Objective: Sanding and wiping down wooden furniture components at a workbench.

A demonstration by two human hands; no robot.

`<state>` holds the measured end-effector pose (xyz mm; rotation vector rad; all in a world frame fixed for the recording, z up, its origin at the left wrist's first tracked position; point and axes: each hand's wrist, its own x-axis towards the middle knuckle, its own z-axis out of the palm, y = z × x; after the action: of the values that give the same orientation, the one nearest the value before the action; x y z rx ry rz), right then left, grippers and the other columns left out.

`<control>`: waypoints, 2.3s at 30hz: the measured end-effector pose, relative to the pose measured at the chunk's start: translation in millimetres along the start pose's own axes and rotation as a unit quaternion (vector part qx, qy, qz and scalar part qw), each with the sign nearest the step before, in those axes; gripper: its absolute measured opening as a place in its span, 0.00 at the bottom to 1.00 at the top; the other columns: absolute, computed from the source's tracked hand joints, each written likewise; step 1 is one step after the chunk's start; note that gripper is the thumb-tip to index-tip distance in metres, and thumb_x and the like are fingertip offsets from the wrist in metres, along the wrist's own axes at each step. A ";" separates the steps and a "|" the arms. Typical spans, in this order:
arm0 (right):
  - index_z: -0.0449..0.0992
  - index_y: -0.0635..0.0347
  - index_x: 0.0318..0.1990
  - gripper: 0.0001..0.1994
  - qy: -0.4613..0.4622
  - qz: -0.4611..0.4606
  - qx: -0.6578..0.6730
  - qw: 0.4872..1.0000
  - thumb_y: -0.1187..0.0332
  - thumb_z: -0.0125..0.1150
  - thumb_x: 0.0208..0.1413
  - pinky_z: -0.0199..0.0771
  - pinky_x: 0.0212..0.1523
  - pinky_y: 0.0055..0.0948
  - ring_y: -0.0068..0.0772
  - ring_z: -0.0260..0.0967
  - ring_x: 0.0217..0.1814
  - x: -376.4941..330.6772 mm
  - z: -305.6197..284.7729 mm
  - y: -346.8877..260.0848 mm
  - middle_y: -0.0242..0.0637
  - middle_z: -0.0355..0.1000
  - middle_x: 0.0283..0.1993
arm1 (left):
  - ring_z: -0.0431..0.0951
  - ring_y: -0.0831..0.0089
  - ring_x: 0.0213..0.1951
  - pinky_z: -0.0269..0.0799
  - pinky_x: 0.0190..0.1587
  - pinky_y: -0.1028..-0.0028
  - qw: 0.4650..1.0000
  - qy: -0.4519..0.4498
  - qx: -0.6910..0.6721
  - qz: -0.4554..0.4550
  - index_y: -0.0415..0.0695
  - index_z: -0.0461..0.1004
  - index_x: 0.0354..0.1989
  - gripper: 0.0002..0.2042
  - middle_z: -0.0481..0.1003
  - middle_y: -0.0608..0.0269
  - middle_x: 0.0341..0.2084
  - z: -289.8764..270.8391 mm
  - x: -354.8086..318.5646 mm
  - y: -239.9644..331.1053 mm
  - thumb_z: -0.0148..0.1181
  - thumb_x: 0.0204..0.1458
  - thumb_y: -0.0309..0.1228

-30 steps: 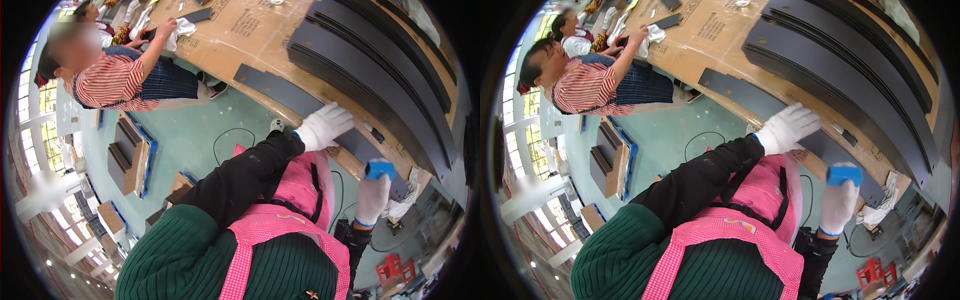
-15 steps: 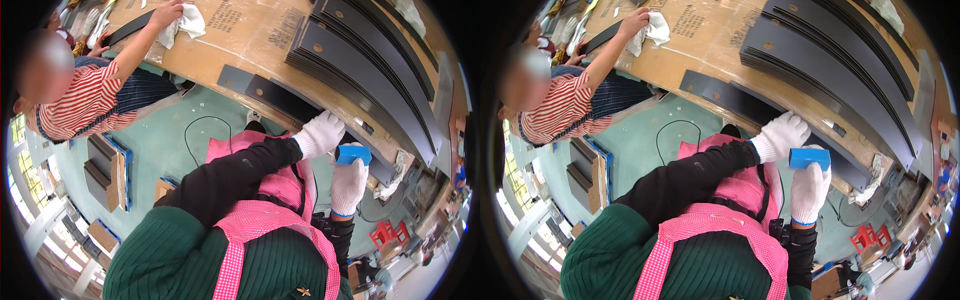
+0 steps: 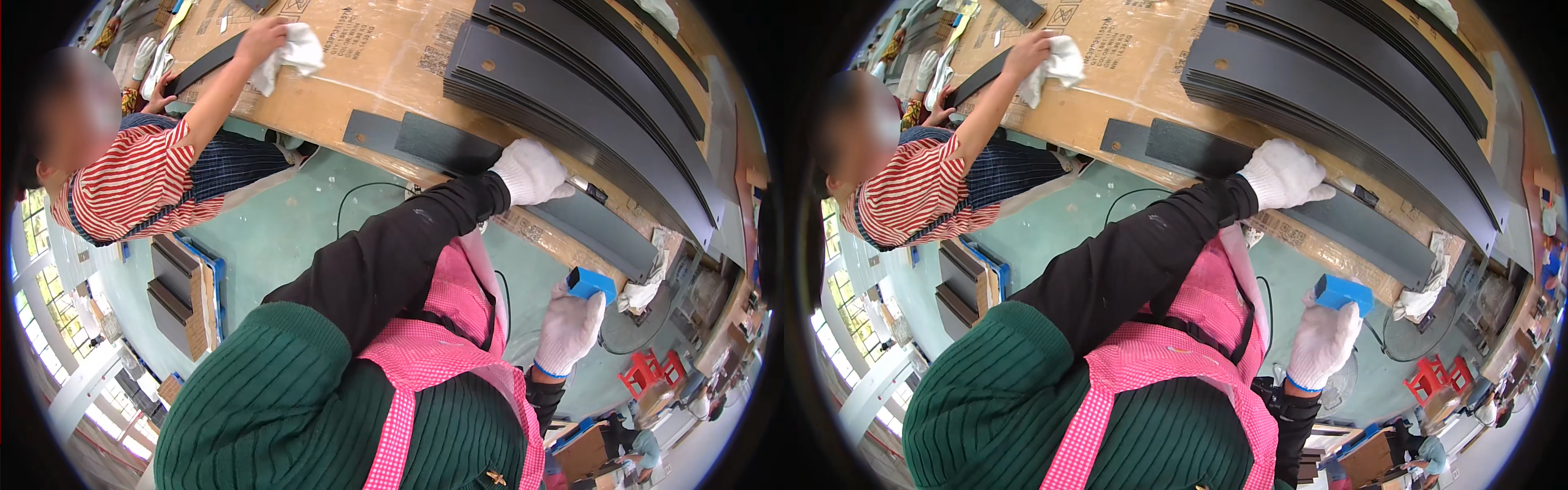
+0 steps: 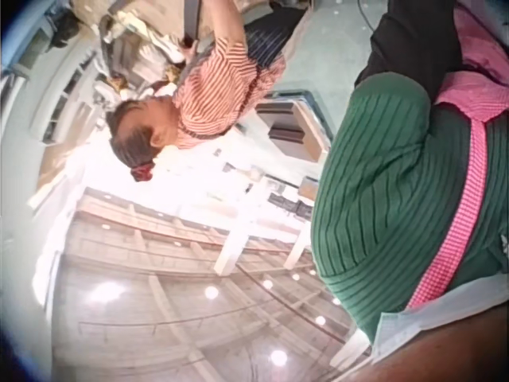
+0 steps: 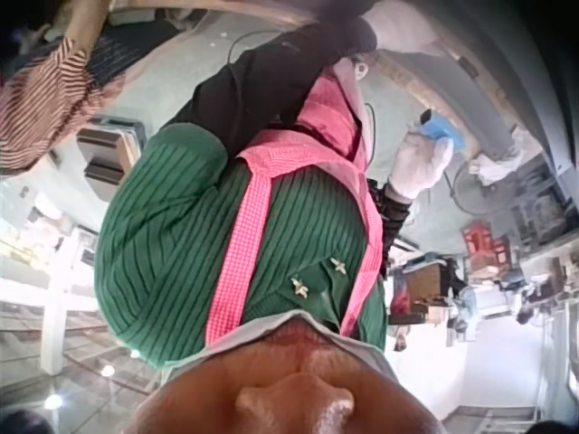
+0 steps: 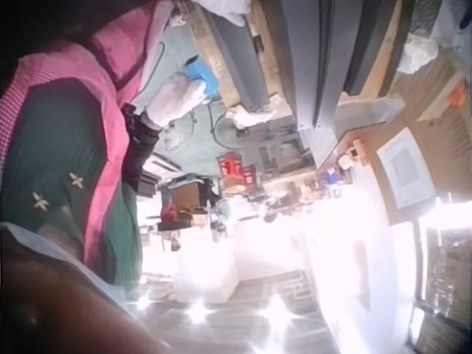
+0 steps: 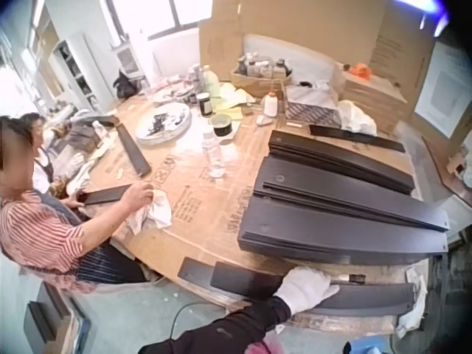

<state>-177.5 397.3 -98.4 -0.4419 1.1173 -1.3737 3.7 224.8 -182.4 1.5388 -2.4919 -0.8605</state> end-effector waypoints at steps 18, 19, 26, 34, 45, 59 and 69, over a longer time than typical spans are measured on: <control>0.77 0.60 0.50 0.17 -0.480 -0.160 -0.594 0.625 0.66 0.70 0.54 0.78 0.45 0.34 0.37 0.79 0.41 114.7 269.5 85.9 0.42 0.78 0.38 | 0.80 0.49 0.52 0.74 0.56 0.53 0.919 0.347 -0.181 0.053 0.43 0.80 0.50 0.21 0.80 0.50 0.47 92.7 17.4 -14.6 0.59 0.54 0.45; 0.77 0.59 0.50 0.17 -0.537 -0.163 -0.614 0.556 0.65 0.70 0.54 0.78 0.45 0.36 0.42 0.79 0.42 124.2 281.2 92.8 0.43 0.78 0.39 | 0.80 0.49 0.52 0.74 0.56 0.53 0.906 0.372 -0.193 0.050 0.43 0.80 0.49 0.21 0.80 0.50 0.47 94.2 17.6 -11.5 0.59 0.53 0.44; 0.75 0.54 0.50 0.17 -0.710 -0.179 -0.648 0.209 0.66 0.70 0.52 0.74 0.54 0.42 0.51 0.74 0.53 154.2 320.8 143.2 0.43 0.76 0.43 | 0.78 0.46 0.51 0.72 0.55 0.52 0.847 0.480 -0.229 0.013 0.38 0.81 0.47 0.19 0.79 0.46 0.47 94.0 18.2 4.6 0.58 0.50 0.36; 0.75 0.58 0.41 0.14 -0.772 -0.187 -0.601 0.089 0.64 0.70 0.51 0.76 0.48 0.47 0.52 0.76 0.47 153.9 326.6 164.0 0.44 0.76 0.36 | 0.72 0.47 0.62 0.69 0.62 0.58 0.927 0.354 -0.126 -0.006 0.29 0.67 0.64 0.42 0.68 0.40 0.63 78.6 13.7 2.0 0.70 0.42 0.44; 0.76 0.57 0.46 0.16 -0.747 -0.147 -0.641 0.099 0.66 0.70 0.50 0.75 0.49 0.44 0.54 0.74 0.47 150.0 328.7 163.8 0.46 0.75 0.38 | 0.72 0.50 0.62 0.69 0.63 0.62 0.926 0.368 -0.087 0.000 0.33 0.82 0.45 0.21 0.75 0.42 0.58 75.9 8.1 2.0 0.65 0.51 0.40; 0.77 0.56 0.46 0.16 -0.760 -0.241 -0.591 0.120 0.62 0.68 0.52 0.76 0.49 0.49 0.57 0.76 0.47 171.0 335.3 150.5 0.48 0.78 0.37 | 0.81 0.55 0.44 0.76 0.49 0.59 0.876 0.474 -0.092 -0.012 0.43 0.85 0.34 0.18 0.81 0.53 0.38 67.9 2.6 0.3 0.70 0.42 0.46; 0.74 0.61 0.45 0.14 -0.737 -0.160 -0.632 0.178 0.69 0.68 0.53 0.75 0.48 0.44 0.55 0.75 0.46 194.3 344.8 132.0 0.51 0.76 0.39 | 0.82 0.57 0.37 0.77 0.41 0.59 0.931 0.341 -0.126 0.018 0.46 0.84 0.27 0.12 0.81 0.59 0.27 67.0 1.3 -1.7 0.65 0.46 0.42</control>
<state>142.5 130.4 -118.5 -2.5519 -0.0507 0.6629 -19.5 250.8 -239.6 1.3866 -1.8263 -0.4894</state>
